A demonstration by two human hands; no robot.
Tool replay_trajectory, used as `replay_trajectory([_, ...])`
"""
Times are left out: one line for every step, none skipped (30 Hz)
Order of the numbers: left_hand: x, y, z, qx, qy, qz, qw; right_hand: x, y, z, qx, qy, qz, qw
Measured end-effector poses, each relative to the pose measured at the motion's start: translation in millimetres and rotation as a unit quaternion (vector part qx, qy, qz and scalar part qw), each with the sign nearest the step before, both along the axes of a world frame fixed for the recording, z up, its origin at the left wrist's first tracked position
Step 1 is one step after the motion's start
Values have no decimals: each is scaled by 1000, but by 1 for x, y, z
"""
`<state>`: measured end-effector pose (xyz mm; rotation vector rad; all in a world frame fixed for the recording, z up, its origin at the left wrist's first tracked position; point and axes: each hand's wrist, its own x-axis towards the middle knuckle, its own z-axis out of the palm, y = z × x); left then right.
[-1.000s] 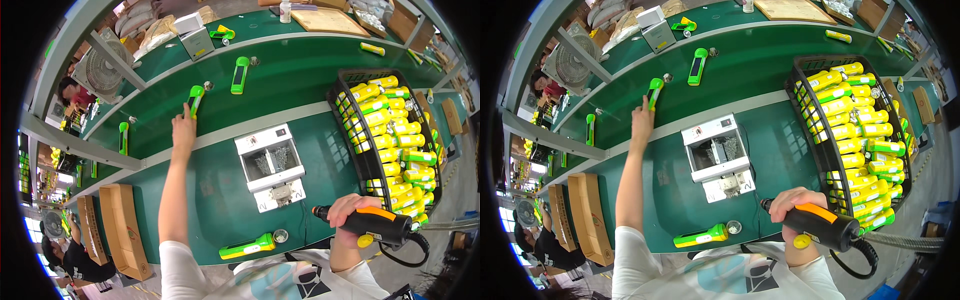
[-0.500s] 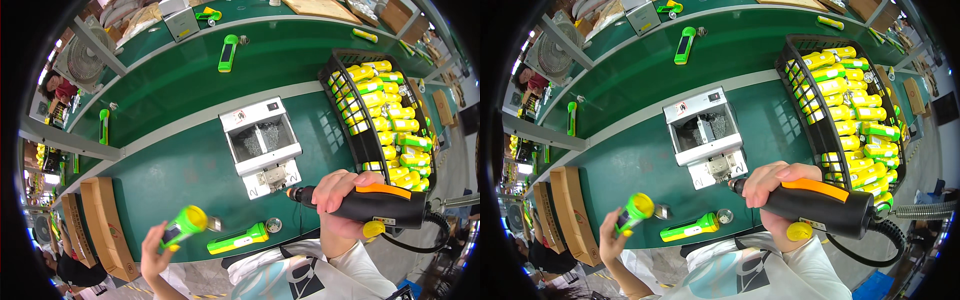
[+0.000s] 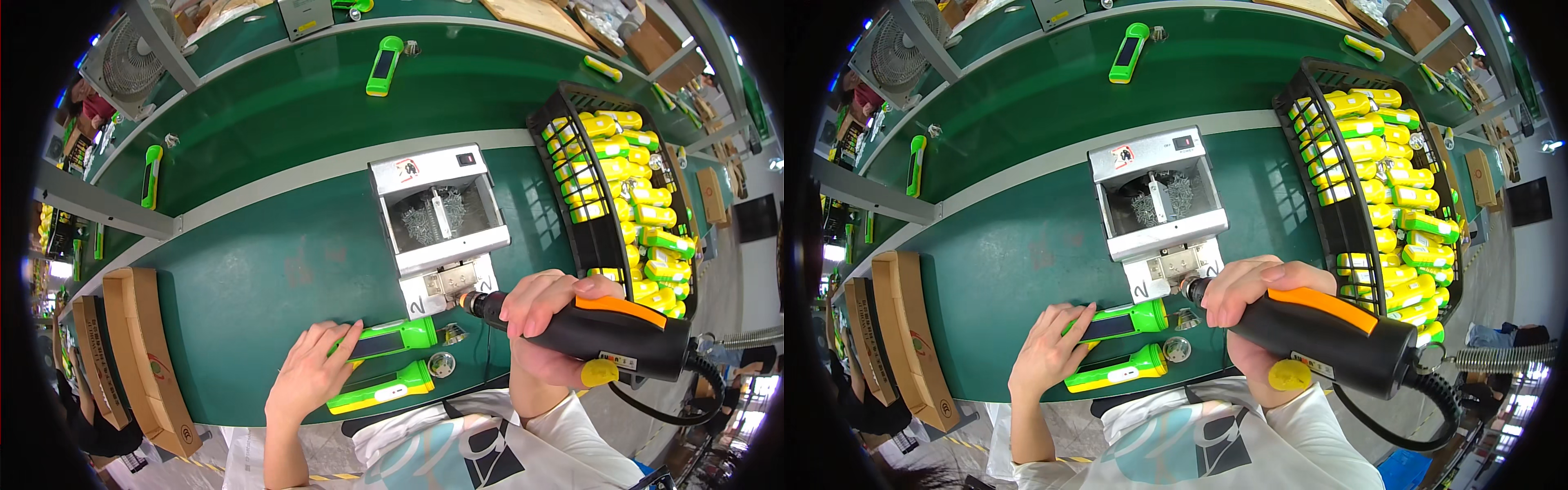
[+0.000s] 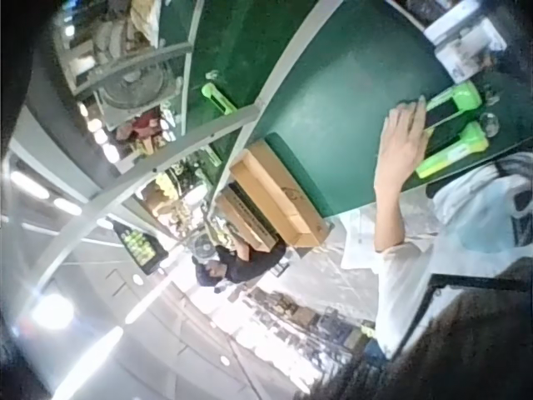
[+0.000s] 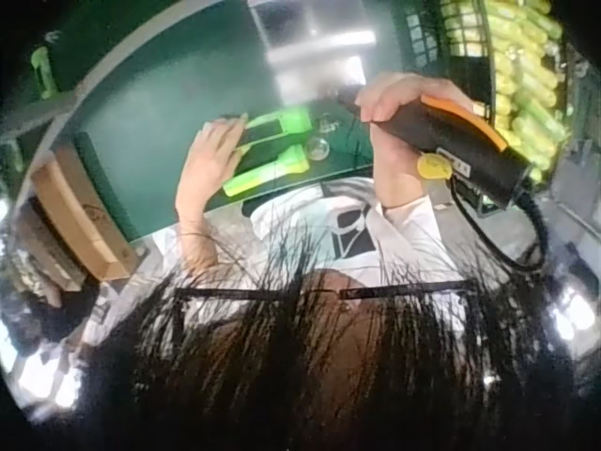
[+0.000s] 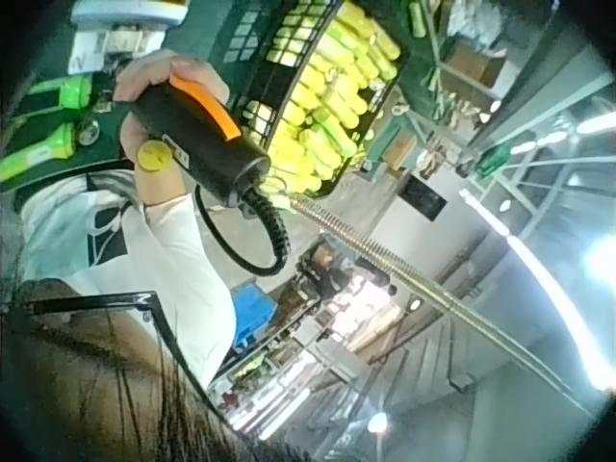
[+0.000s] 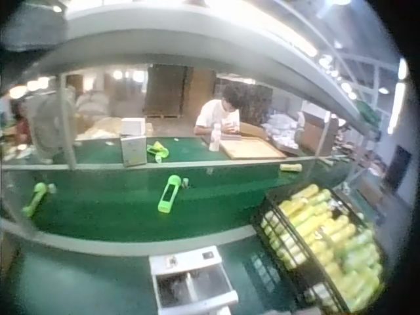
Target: The person assembles flashlights by taking them from a crate, fastening components with an electric screwdriver, and placing the assembled flashlights onto a conveyor belt.
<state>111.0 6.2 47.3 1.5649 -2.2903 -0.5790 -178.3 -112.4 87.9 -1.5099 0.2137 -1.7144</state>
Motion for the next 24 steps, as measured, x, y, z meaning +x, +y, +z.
replay_trajectory([-1, -1, -1, -11, -8, 0, 1000, 1, 0, 0, 0, 1, 1, 1000])
replay_trajectory([-3, -2, 0, -9, -7, 3, 1000, 2, 1, -1, -18, 13, -12, 1000])
replay_trajectory([-4, -4, 3, -15, 0, 4, 1000, 4, 2, -1, -36, 25, -25, 999])
replay_trajectory([-5, -6, 4, -21, 7, 6, 1000, 5, -2, -4, -66, 25, -13, 997])
replay_trajectory([-5, -8, 4, -19, 6, 10, 1000, 7, -3, 0, -86, 47, -7, 995])
replay_trajectory([-4, -10, 2, -26, 11, -6, 1000, 7, -4, 2, -92, 60, 6, 994])
replay_trajectory([-4, -12, 0, -34, 15, -22, 999, 8, -5, 3, -98, 72, 19, 992])
replay_trajectory([-4, -14, -4, -32, 14, -19, 999, 10, -3, 6, -97, 71, 22, 993])
replay_trajectory([-5, -16, -8, -55, 27, -34, 998, 11, 2, 9, -59, 90, 4, 994])
replay_trajectory([-6, -16, -10, -79, 39, -49, 995, 12, 5, 10, -22, 110, -15, 994])
replay_trajectory([-7, -14, -9, -80, 38, -47, 995, 14, 8, 10, -23, 109, -13, 994])
replay_trajectory([-8, -11, -9, -80, 32, -36, 996, 16, 10, 10, -5, 99, -13, 995])
replay_trajectory([-9, -9, -9, -81, 26, -25, 996, 18, 12, 9, 13, 90, -12, 996])
replay_trajectory([-10, -10, -9, -86, 26, -24, 996, 17, 12, 7, 1, 87, -15, 996])
replay_trajectory([-10, -11, -10, -84, 33, -27, 996, 16, 13, 8, -4, 87, -13, 996])
replay_trajectory([-11, -13, -10, -81, 40, -30, 995, 15, 17, 8, 16, 72, -25, 997])
replay_trajectory([-12, -12, -11, -81, 41, -29, 995, 16, 24, 9, 41, 58, -37, 997])
replay_trajectory([-16, -12, -11, -81, 50, -31, 995, 19, 33, 9, 86, 23, -61, 994])
replay_trajectory([-19, -12, -12, -80, 59, -33, 995, 19, 33, 10, 88, 25, -60, 994])
replay_trajectory([-21, -13, -11, -77, 61, -31, 995, 19, 31, 12, 94, 15, -34, 995])
replay_trajectory([-25, -15, -9, -77, 44, -44, 995, 17, 30, 13, 101, 8, -9, 995])
replay_trajectory([-28, -15, -7, -77, 28, -56, 995, 18, 32, 12, 103, 7, 1, 995])
replay_trajectory([-30, -16, -7, -74, 32, -55, 995, 20, 30, 9, 106, 12, 2, 994])
replay_trajectory([-32, -17, -8, -72, 34, -55, 995, 21, 28, 7, 101, 26, 9, 994])
